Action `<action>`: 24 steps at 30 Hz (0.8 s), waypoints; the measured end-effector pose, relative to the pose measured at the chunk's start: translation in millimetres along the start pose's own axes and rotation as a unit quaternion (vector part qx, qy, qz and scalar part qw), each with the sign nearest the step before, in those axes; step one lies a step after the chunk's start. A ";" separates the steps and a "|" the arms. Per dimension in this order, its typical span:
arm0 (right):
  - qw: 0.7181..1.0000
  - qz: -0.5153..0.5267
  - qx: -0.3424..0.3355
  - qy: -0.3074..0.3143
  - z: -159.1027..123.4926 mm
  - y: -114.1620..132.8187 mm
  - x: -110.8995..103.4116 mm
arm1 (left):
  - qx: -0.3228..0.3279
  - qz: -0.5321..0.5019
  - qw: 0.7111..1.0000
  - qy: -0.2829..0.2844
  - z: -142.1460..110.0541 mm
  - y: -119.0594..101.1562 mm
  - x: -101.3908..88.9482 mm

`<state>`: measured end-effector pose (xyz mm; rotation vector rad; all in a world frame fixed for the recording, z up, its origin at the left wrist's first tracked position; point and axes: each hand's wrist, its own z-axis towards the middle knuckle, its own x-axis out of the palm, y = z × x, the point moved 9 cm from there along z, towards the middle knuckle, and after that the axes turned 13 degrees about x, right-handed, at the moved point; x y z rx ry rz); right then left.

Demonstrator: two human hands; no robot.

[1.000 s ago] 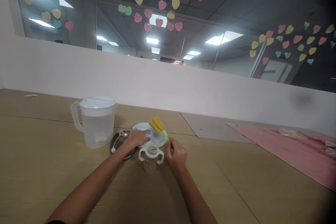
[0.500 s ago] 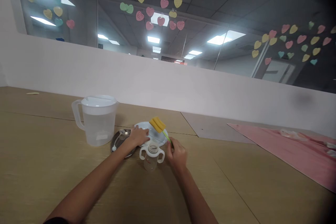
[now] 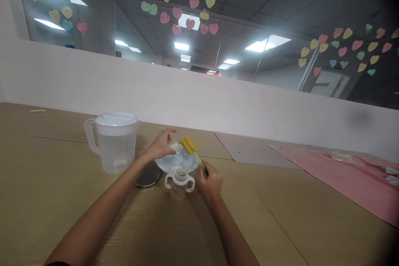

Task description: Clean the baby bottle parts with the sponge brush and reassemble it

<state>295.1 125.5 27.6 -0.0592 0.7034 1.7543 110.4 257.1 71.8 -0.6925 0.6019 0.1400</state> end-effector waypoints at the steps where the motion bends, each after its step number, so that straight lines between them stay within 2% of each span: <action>1: 1.000 0.008 -0.022 0.005 -1.4 3.6 0.6 | 0.001 -0.023 1.000 -0.005 0.5 -3.0 -4.7; 7: 0.993 0.023 -0.112 0.003 -7.4 15.4 -4.8 | -0.023 -0.145 0.989 0.022 -7.6 -27.2 -20.8; 12: 0.983 0.014 -0.183 -0.007 -12.9 30.1 -11.0 | -0.017 -0.225 0.973 0.041 -11.5 -45.0 -15.2; 15: 0.980 0.001 -0.198 -0.038 -14.0 35.8 -18.5 | 0.000 -0.213 0.975 0.057 -11.4 -51.3 2.3; 18: 0.977 -0.013 -0.206 -0.055 -15.0 38.7 -23.0 | -0.014 -0.155 0.985 0.070 -12.9 -52.9 18.5; 21: 0.975 -0.022 -0.213 -0.051 -17.3 40.3 -21.8 | -0.001 -0.079 0.996 0.049 -12.3 -60.4 14.3; 24: 0.978 -0.029 -0.200 -0.048 -18.3 38.8 -17.5 | 0.043 -0.084 0.995 0.030 -10.8 -74.3 -0.6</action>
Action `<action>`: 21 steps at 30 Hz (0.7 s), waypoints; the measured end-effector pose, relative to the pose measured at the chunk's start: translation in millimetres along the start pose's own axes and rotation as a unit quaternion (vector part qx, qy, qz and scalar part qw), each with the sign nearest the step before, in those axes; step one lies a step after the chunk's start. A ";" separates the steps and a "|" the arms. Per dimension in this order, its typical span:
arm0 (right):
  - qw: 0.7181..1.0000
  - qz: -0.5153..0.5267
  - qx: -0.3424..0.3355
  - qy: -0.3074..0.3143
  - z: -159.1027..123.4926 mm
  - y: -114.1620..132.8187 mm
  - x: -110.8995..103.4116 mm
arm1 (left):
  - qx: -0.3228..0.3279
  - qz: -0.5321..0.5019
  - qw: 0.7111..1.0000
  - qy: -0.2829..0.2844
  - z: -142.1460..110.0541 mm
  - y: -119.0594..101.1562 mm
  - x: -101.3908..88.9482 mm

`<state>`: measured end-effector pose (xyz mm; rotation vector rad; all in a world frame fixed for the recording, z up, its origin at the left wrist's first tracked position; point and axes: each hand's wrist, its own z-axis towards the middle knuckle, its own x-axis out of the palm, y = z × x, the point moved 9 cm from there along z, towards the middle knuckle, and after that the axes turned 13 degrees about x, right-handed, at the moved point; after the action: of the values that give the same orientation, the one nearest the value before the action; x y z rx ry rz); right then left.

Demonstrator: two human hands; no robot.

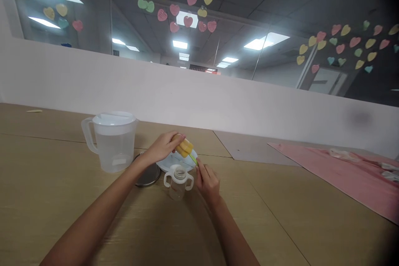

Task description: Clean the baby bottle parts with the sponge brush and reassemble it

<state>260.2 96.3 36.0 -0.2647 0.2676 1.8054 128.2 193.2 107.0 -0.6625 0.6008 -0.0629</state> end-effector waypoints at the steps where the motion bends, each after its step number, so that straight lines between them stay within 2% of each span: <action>1: 1.000 -0.003 0.004 0.005 -0.6 -0.6 2.3 | 0.015 -0.007 1.000 0.002 0.3 -4.7 -4.0; 5: 0.999 -0.011 0.005 0.030 -2.0 -3.5 11.5 | 0.051 0.012 0.999 0.013 0.2 -14.7 -20.1; 9: 1.000 0.009 0.018 -0.002 0.1 -8.8 7.1 | 0.060 0.049 0.996 -0.045 -1.2 -9.9 -50.1; 11: 0.999 0.016 0.041 -0.031 1.8 -13.2 1.7 | 0.061 0.135 0.985 -0.088 -4.5 -3.2 -72.5; 13: 0.996 0.018 0.072 -0.048 3.2 -18.4 -1.9 | 0.032 0.251 0.961 -0.112 -10.0 10.6 -93.1; 14: 0.995 0.019 0.084 -0.048 3.7 -20.4 -2.3 | 0.005 0.298 0.949 -0.099 -12.6 21.6 -98.8; 15: 0.995 0.022 0.090 -0.044 3.9 -21.5 -1.9 | -0.026 0.329 0.942 -0.061 -14.6 35.1 -99.4; 17: 0.995 0.033 0.085 -0.036 3.7 -20.7 -0.9 | -0.091 0.356 0.928 0.059 -20.8 65.9 -88.7; 19: 0.996 0.044 0.070 -0.030 2.9 -18.1 0.0 | -0.163 0.358 0.902 0.175 -32.2 93.8 -73.3; 21: 0.996 0.048 0.062 -0.029 2.2 -16.6 0.0 | -0.222 0.354 0.876 0.241 -42.5 111.9 -61.4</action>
<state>276.1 101.1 37.4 -0.1131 0.3545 1.8803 39.5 273.0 44.8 -0.8386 1.3393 0.6338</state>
